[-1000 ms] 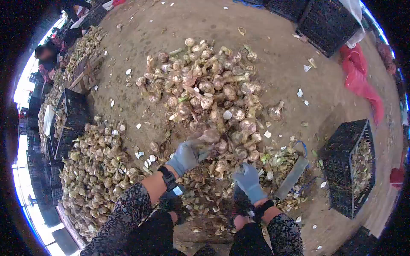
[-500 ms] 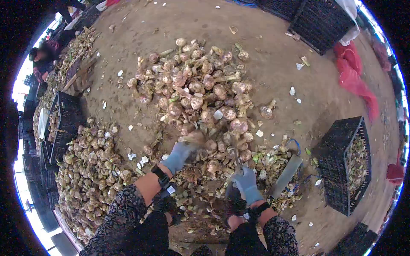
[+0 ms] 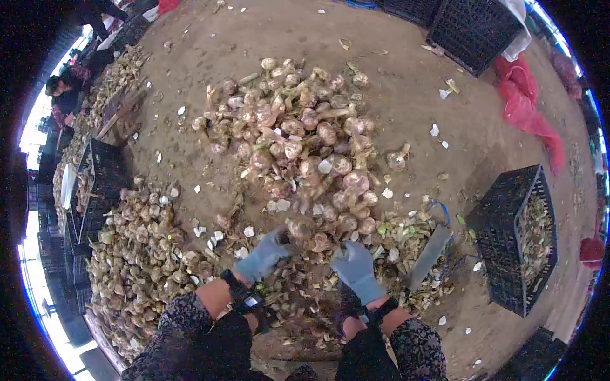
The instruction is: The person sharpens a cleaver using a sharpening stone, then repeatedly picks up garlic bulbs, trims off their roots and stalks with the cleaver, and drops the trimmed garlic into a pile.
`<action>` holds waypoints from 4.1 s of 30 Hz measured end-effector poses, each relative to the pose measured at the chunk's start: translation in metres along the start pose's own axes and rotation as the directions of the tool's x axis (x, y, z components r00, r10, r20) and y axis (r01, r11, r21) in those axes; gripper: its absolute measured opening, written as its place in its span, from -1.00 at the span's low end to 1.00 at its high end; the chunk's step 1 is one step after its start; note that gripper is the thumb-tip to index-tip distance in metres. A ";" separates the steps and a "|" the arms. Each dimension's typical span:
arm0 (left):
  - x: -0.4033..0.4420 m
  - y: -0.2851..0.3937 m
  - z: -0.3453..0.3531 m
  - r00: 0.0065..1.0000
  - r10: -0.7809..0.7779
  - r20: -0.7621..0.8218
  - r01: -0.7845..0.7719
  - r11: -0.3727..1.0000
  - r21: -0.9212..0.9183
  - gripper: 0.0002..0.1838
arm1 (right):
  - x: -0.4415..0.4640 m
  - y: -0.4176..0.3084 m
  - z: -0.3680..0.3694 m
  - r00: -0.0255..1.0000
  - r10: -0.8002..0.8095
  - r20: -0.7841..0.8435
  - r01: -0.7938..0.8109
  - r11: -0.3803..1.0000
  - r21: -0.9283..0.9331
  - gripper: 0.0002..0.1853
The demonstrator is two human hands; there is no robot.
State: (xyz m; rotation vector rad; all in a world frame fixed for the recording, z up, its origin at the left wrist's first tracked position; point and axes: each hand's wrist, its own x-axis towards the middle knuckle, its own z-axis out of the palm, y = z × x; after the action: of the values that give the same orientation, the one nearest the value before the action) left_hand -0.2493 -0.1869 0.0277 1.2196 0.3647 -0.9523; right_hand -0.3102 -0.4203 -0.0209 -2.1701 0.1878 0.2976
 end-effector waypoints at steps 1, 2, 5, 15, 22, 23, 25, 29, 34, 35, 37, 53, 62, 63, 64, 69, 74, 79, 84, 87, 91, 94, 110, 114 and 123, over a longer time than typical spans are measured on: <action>0.003 -0.013 0.002 1.000 0.003 -0.002 -0.003 1.000 0.000 -0.42 | -0.001 -0.015 0.002 0.979 -0.190 -0.071 0.173 0.967 -0.189 -0.60; 0.007 -0.035 0.001 0.972 0.231 0.036 -0.234 0.967 0.105 -0.40 | 0.001 -0.050 -0.010 0.985 0.030 0.169 -0.011 0.993 -0.115 -0.58; -0.026 -0.026 0.006 0.964 0.260 0.058 -0.265 0.958 0.110 -0.38 | -0.006 -0.062 0.008 0.984 0.011 0.178 0.001 0.998 -0.066 -0.61; -0.044 -0.056 -0.041 0.941 0.305 0.145 -0.277 0.943 -0.186 -0.27 | -0.023 -0.110 0.014 0.853 -0.447 0.269 0.515 0.804 -0.298 -0.72; -0.039 -0.071 -0.061 0.920 0.383 -0.078 -0.344 0.888 0.306 -0.26 | -0.022 -0.128 0.020 0.812 -0.447 0.374 0.571 0.739 -0.357 -0.69; -0.038 -0.073 -0.063 0.907 0.416 -0.070 -0.345 0.827 0.443 -0.24 | -0.021 -0.128 0.021 0.812 -0.446 0.376 0.571 0.740 -0.355 -0.69; -0.038 -0.075 -0.063 0.963 0.269 -0.029 -0.261 0.952 0.162 -0.20 | -0.019 -0.128 0.023 0.817 -0.427 0.387 0.557 0.757 -0.340 -0.69; -0.055 -0.058 -0.048 0.986 0.141 -0.085 -0.161 0.936 -0.312 -0.21 | -0.016 -0.123 0.027 0.817 -0.351 0.458 0.515 0.802 -0.304 -0.65; -0.047 -0.072 -0.057 0.949 0.314 -0.026 -0.303 0.932 0.197 -0.45 | -0.014 -0.115 0.024 0.794 -0.429 0.431 0.567 0.779 -0.268 -0.60; -0.049 -0.070 -0.056 0.951 0.308 0.025 -0.304 0.922 0.239 -0.52 | -0.014 -0.111 0.025 0.795 -0.429 0.429 0.565 0.781 -0.267 -0.60; -0.054 -0.070 -0.056 0.953 0.297 0.063 -0.303 0.910 0.284 -0.57 | -0.014 -0.099 0.028 0.786 -0.483 0.386 0.595 0.760 -0.261 -0.63; -0.122 0.007 -0.006 0.722 0.667 0.184 -0.578 0.435 0.690 -0.46 | 0.014 0.013 0.000 0.983 -0.046 0.178 0.145 0.786 -0.600 -0.68; -0.093 0.002 -0.009 0.848 0.530 -0.023 -0.345 0.583 0.736 -0.32 | -0.001 -0.097 -0.023 0.972 -0.234 0.025 0.232 0.933 -0.274 -0.84; -0.092 -0.005 -0.014 0.848 0.530 -0.029 -0.339 0.584 0.738 -0.32 | -0.004 -0.100 -0.016 0.953 -0.260 0.157 0.294 0.918 -0.265 -0.81; -0.088 -0.011 -0.018 0.857 0.507 0.090 -0.318 0.383 0.867 -0.38 | -0.006 -0.103 -0.010 0.917 -0.281 0.284 0.354 0.901 -0.250 -0.78; -0.084 -0.013 -0.007 0.953 0.081 0.293 -0.280 -0.144 0.949 -0.59 | -0.006 -0.104 0.013 0.864 -0.189 0.467 0.330 0.913 -0.242 -0.75; -0.085 -0.032 -0.021 0.869 0.226 0.440 -0.384 -0.252 0.888 -0.62 | 0.008 -0.086 0.014 0.791 -0.010 0.612 0.323 0.856 -0.404 -0.77; -0.129 -0.010 -0.120 0.738 0.656 0.154 -0.029 -0.198 0.980 -0.71 | 0.001 -0.033 -0.017 0.935 0.085 0.343 0.148 0.787 -0.599 -0.66; -0.168 0.016 -0.200 0.468 0.515 -0.718 0.843 -0.015 0.538 -0.38 | 0.035 -0.039 -0.001 0.990 -0.077 0.119 0.130 0.827 -0.546 -0.69; -0.149 -0.006 -0.207 0.621 0.645 -0.444 0.479 0.136 0.867 -0.42 | 0.046 -0.034 0.026 0.981 0.043 0.187 0.077 0.802 -0.593 -0.70; -0.074 -0.036 -0.111 0.962 0.128 -0.241 -0.139 0.990 -0.027 -0.63 | 0.044 -0.035 0.031 0.980 0.062 0.191 0.037 0.878 -0.476 -0.73; -0.048 -0.045 -0.053 0.994 0.068 0.087 -0.031 0.931 -0.364 -0.69 | 0.012 -0.069 0.036 0.995 -0.012 0.097 0.020 0.997 -0.076 -0.75; -0.050 -0.063 -0.062 0.959 0.256 0.123 -0.132 0.785 -0.605 -0.46 | -0.013 -0.111 0.025 0.849 -0.418 0.324 0.517 0.782 -0.347 -0.77; -0.069 -0.047 -0.043 0.979 0.203 0.022 -0.186 0.931 -0.314 -0.43 | -0.020 -0.123 0.027 0.809 -0.452 0.376 0.569 0.763 -0.307 -0.76; -0.039 -0.089 -0.055 0.998 -0.006 0.058 0.023 0.955 -0.295 -0.53 | -0.019 -0.120 0.026 0.803 -0.369 0.468 0.543 0.775 -0.323 -0.74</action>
State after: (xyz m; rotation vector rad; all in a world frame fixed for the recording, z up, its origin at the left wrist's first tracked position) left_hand -0.3277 -0.1235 -0.0201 0.9164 0.4551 -0.9063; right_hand -0.3029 -0.3298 0.0639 -2.4582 -0.7086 0.5019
